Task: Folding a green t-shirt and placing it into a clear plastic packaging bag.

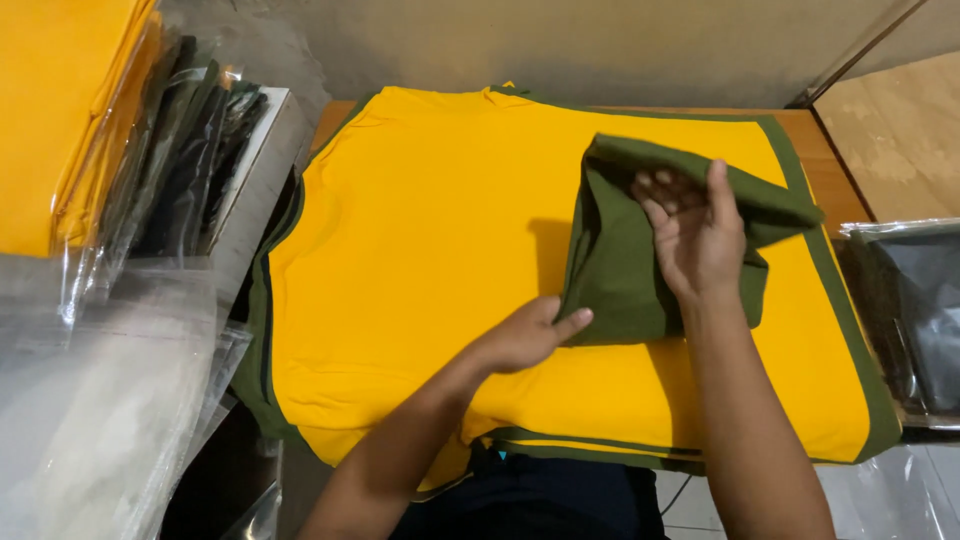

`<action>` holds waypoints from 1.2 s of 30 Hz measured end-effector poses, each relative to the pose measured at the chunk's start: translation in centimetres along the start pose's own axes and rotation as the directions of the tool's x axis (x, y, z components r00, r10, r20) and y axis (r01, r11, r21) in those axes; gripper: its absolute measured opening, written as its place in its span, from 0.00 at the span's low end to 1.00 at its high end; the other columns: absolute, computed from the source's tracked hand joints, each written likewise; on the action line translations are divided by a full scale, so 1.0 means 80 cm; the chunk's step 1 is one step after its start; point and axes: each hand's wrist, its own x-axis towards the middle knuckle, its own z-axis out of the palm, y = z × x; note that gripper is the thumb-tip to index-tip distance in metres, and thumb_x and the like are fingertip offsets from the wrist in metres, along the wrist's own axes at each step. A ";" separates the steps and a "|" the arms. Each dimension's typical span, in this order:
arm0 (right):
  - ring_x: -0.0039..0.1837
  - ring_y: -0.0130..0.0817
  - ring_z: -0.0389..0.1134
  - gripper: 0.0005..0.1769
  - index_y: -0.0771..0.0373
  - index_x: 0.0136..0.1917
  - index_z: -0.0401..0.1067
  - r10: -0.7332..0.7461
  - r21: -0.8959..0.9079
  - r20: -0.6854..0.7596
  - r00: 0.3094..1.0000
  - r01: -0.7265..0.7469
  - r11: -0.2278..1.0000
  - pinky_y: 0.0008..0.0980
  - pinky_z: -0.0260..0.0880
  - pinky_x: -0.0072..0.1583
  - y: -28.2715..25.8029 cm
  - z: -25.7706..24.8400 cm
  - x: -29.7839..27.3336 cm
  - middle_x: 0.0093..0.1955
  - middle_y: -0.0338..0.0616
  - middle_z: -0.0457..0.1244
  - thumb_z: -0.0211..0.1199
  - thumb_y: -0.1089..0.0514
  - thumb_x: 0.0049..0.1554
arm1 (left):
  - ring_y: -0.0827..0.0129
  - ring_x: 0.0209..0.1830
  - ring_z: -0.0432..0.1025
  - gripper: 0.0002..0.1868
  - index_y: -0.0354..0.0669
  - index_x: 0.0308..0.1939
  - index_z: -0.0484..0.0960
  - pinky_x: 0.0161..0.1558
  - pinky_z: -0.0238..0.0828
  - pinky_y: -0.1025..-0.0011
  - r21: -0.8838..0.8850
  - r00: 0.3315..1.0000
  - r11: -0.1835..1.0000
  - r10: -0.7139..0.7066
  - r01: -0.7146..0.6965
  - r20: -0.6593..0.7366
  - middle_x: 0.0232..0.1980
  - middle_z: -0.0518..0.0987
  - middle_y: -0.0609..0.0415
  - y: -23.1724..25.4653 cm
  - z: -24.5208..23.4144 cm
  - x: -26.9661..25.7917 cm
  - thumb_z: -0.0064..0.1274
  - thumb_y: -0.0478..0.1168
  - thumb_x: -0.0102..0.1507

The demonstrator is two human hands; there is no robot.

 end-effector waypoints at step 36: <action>0.82 0.37 0.50 0.34 0.45 0.80 0.58 0.323 -0.814 -0.434 0.841 -0.520 0.258 0.41 0.54 0.75 -0.089 -0.043 -0.016 0.84 0.35 0.49 0.50 0.43 0.61 | 0.64 0.58 0.74 0.23 0.39 0.68 0.72 0.56 0.75 0.69 -0.864 0.912 0.430 -0.403 0.261 0.075 0.66 0.78 0.49 -0.028 -0.025 0.067 0.43 0.42 0.71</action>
